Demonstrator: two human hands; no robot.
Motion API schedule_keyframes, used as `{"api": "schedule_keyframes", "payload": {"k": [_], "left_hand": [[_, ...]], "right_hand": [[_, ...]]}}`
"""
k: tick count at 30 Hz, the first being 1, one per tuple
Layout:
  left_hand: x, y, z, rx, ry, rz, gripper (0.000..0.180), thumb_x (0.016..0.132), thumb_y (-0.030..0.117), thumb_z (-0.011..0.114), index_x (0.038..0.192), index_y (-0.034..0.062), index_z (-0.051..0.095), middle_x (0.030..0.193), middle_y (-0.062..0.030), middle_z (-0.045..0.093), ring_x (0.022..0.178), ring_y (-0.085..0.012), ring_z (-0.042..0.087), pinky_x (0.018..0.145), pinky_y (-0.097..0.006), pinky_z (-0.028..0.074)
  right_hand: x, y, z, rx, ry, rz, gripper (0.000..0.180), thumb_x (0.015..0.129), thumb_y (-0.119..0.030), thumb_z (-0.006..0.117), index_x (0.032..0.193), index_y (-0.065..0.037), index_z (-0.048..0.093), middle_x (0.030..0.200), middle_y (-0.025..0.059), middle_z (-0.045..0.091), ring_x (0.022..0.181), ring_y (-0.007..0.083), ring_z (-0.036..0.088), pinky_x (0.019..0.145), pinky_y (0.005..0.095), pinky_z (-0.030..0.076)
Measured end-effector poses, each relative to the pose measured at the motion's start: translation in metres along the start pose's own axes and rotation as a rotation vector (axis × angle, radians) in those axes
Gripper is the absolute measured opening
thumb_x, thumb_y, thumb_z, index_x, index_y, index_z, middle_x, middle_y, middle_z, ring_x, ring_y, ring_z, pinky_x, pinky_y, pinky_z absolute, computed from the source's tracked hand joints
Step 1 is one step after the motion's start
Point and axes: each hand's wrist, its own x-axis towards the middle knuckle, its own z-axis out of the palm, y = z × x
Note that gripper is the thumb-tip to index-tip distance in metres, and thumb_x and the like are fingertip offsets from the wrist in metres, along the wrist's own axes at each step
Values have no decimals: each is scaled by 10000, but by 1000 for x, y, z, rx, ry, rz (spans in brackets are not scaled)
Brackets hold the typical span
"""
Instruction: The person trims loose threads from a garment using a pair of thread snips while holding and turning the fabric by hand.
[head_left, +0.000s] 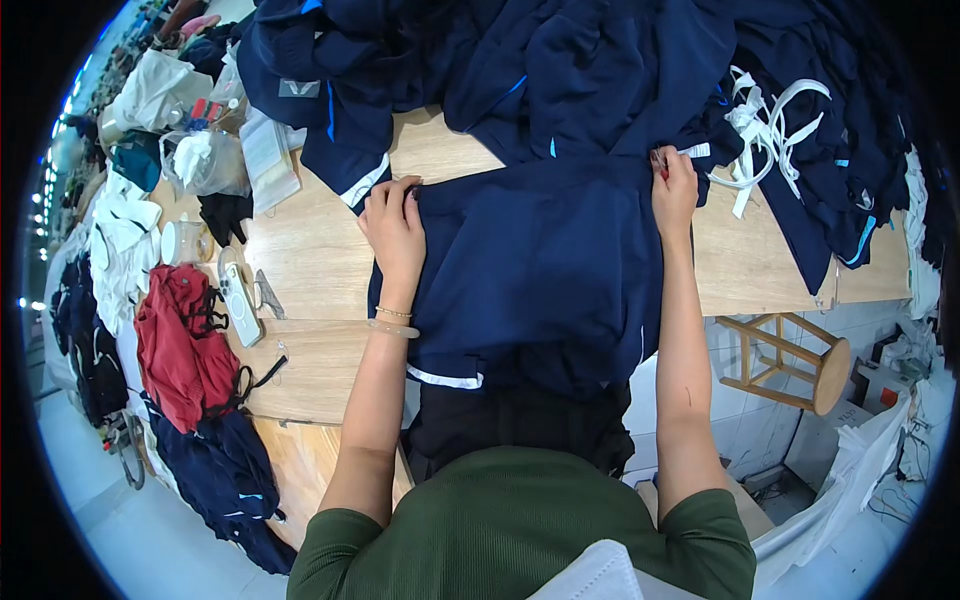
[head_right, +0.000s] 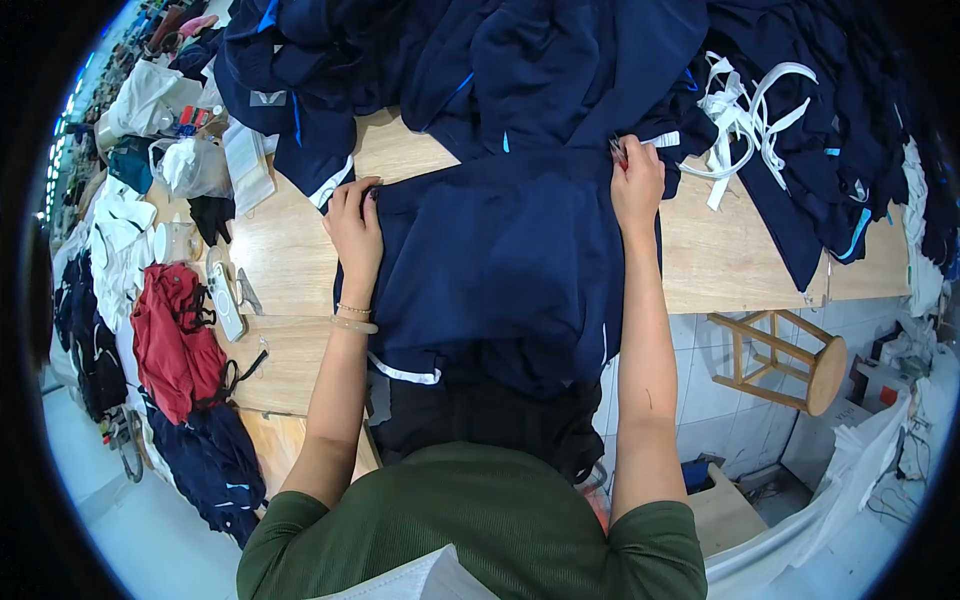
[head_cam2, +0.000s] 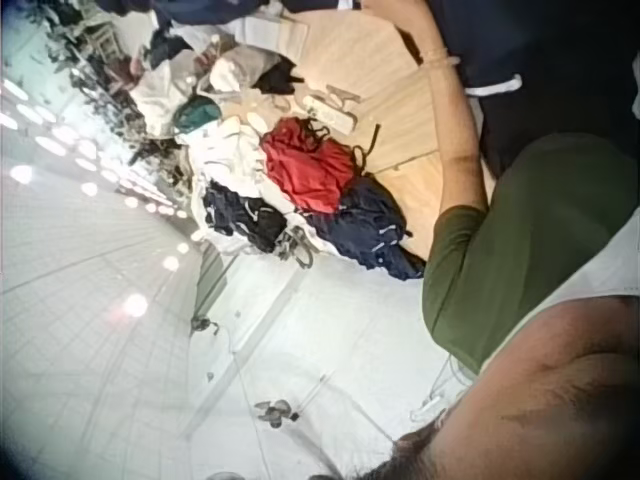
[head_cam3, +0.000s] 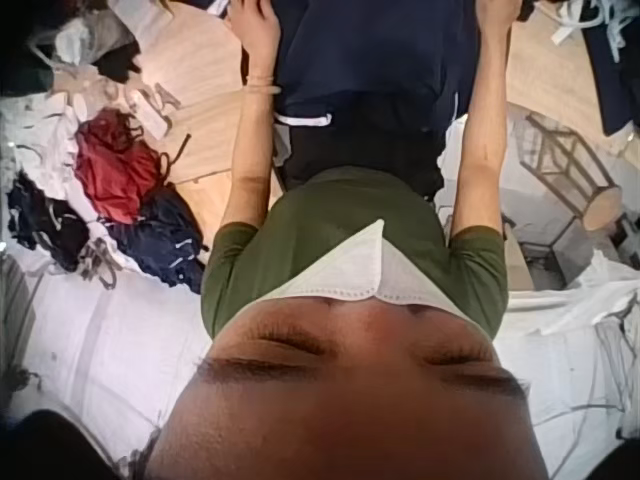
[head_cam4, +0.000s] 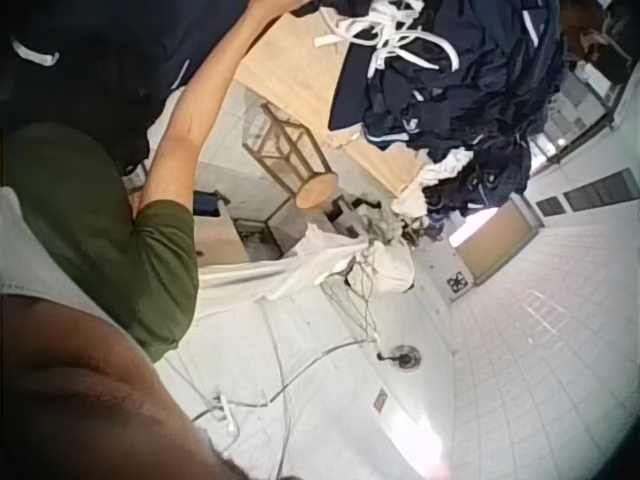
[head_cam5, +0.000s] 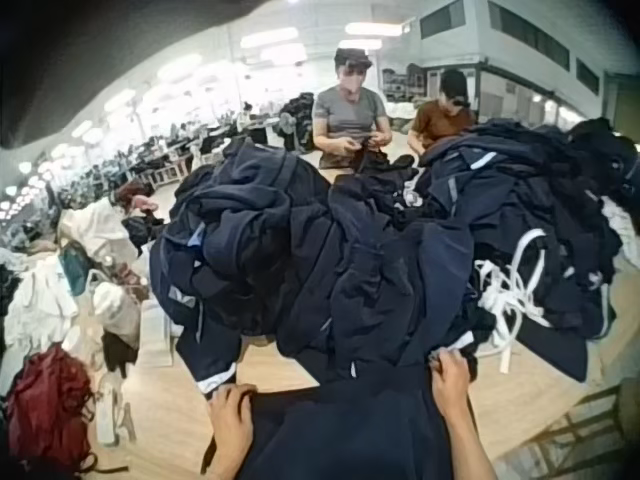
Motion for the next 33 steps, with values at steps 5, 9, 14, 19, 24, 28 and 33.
{"api": "schedule_keyframes", "payload": {"k": [5,9,14,19,24,28,33], "left_hand": [[6,-9,-5,0,27,48,208,919,89,596,1108,144,665,1011,-42,573,975,-233,548,909,-372,359],[5,-2,-3,-8,20,39,183,921,88,591,1079,136,668,1017,-52,586,978,-237,555,901,-372,366],[2,1,-4,-36,-11,9,186,913,85,592,1075,129,672,1013,-58,588,981,-247,550,899,-369,364],[3,5,-6,-48,-67,-40,196,905,75,588,1074,125,675,1000,-74,575,956,-258,542,892,-371,356],[1,10,-17,-73,-86,-76,217,882,48,597,1077,108,672,1003,-71,579,974,-246,549,882,-365,361],[0,9,-18,-90,-102,-102,246,857,34,612,1087,104,664,1012,-67,578,971,-243,554,880,-367,364],[-4,8,-13,-113,-57,-79,225,853,29,614,1061,100,662,988,-66,568,945,-247,556,878,-371,371]], "right_hand": [[0,-8,9,40,35,-60,160,842,-28,615,994,-79,611,874,131,597,838,343,586,775,398,435],[-2,-4,4,18,9,16,157,838,-26,608,983,-84,621,881,146,595,837,370,584,735,431,444],[-1,0,-1,29,-21,-9,116,861,-33,605,973,-66,616,887,151,594,843,366,585,728,424,443],[-5,7,-5,93,-50,21,162,869,2,590,1028,-8,617,980,170,605,927,360,589,813,384,454],[-10,-5,-12,101,-96,63,132,873,30,569,1002,11,586,955,157,574,901,331,570,832,350,440],[-14,-4,-15,91,-107,60,134,884,43,553,1013,15,577,931,160,548,887,322,568,819,343,451],[-15,7,-11,182,-51,51,115,916,28,549,1027,25,578,942,147,552,875,293,582,784,315,464]]}}
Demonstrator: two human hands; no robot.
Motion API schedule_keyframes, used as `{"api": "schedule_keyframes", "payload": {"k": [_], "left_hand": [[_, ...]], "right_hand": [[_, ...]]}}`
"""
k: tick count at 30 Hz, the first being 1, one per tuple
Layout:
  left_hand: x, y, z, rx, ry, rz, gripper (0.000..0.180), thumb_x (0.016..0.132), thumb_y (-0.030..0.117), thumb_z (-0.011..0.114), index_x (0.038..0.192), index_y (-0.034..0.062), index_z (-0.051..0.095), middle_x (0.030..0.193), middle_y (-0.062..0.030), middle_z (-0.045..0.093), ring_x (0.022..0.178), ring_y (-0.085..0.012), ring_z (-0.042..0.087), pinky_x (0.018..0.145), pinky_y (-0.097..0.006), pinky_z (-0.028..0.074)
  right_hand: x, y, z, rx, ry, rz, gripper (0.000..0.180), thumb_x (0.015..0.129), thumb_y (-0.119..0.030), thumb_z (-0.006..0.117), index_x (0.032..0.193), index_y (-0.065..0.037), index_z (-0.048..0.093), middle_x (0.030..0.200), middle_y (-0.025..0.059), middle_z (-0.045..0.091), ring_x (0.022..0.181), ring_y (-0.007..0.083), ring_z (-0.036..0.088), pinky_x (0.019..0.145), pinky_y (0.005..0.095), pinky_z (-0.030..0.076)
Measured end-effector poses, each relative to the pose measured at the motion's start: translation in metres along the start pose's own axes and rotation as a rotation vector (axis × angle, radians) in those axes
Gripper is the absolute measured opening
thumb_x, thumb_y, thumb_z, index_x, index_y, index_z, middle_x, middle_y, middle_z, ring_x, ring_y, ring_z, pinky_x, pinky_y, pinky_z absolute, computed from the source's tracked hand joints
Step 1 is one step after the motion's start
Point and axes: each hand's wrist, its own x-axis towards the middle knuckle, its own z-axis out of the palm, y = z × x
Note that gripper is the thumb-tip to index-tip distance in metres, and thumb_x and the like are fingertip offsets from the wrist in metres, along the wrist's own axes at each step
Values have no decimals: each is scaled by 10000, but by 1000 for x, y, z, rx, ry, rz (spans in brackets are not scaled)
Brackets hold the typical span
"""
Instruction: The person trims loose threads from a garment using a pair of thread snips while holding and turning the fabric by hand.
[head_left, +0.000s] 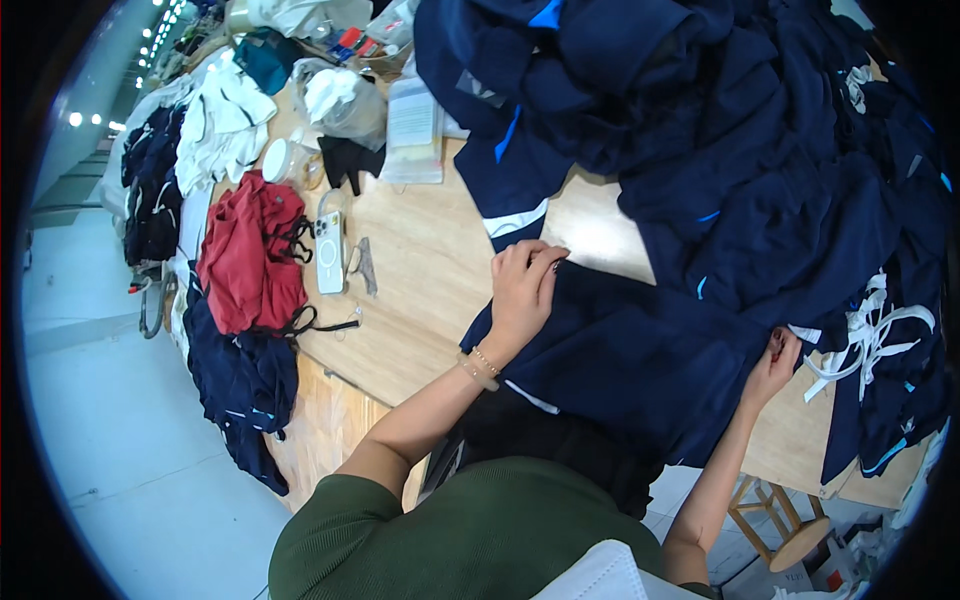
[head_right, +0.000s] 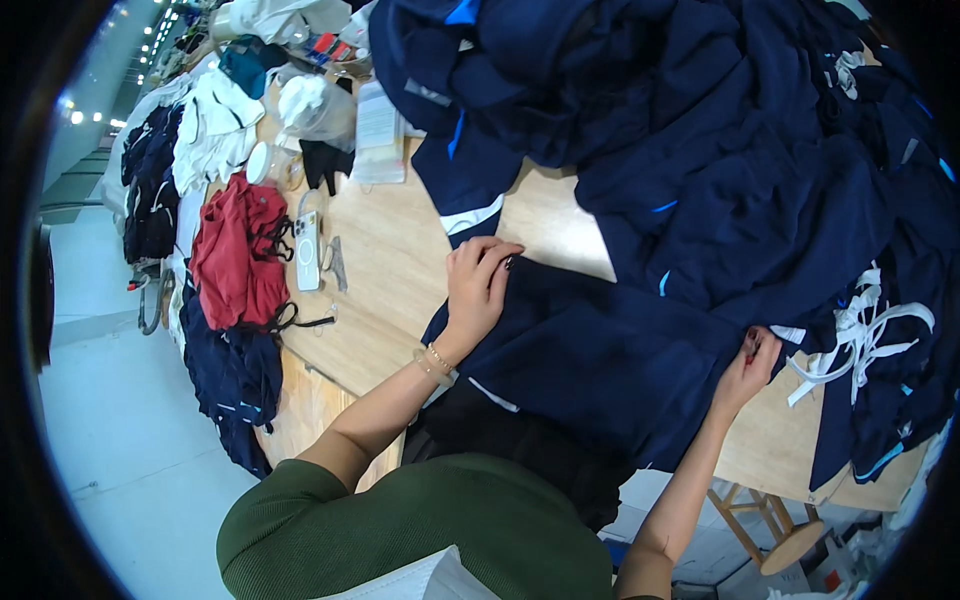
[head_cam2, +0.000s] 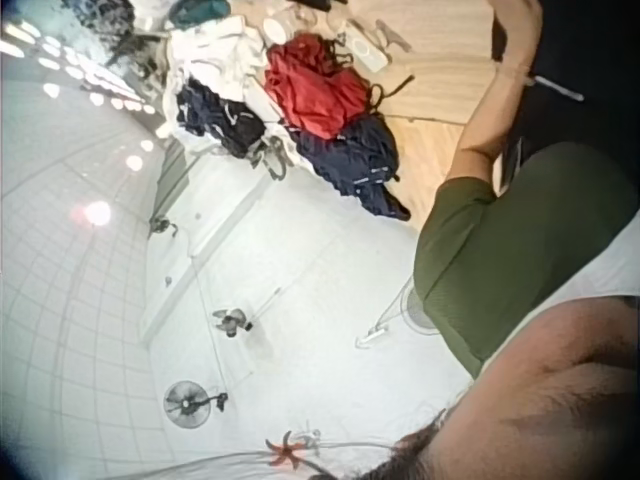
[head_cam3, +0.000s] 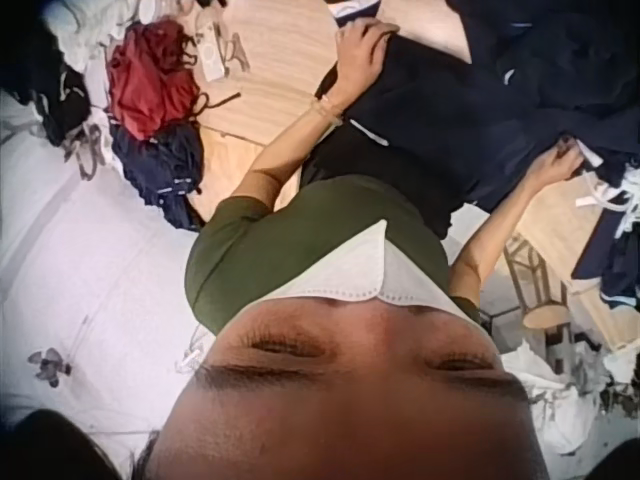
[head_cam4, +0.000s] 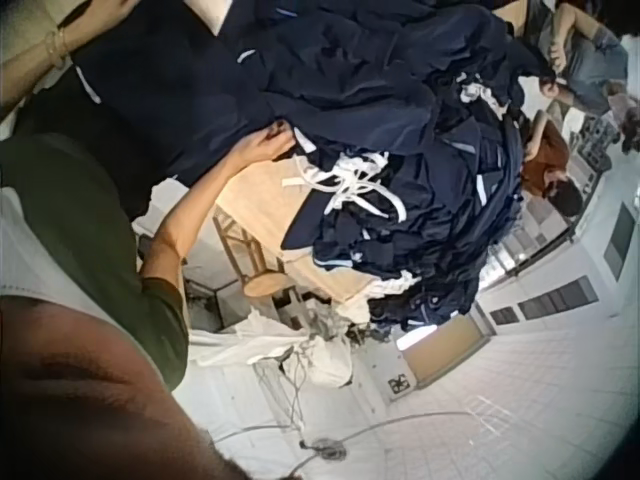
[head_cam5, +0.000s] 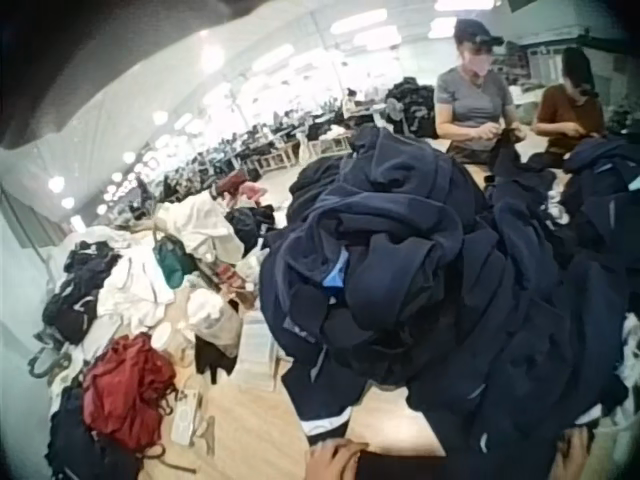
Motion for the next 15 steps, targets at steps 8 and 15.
{"api": "schedule_keyframes", "payload": {"k": [8,15], "left_hand": [[5,-11,1,-33,9,24,284,851,47,618,1128,103,642,1053,-98,575,1024,-302,535,869,-404,393],[17,88,-5,-398,-147,364,249,820,108,697,1066,80,665,1096,-100,611,1010,-287,589,875,-367,439]], "right_hand": [[20,-20,-7,-146,6,-211,215,846,20,573,1039,-38,650,1004,102,628,998,288,558,882,361,436],[-8,-142,-33,735,13,96,210,1039,-175,486,1042,-13,620,880,60,631,784,109,585,736,227,468]]}}
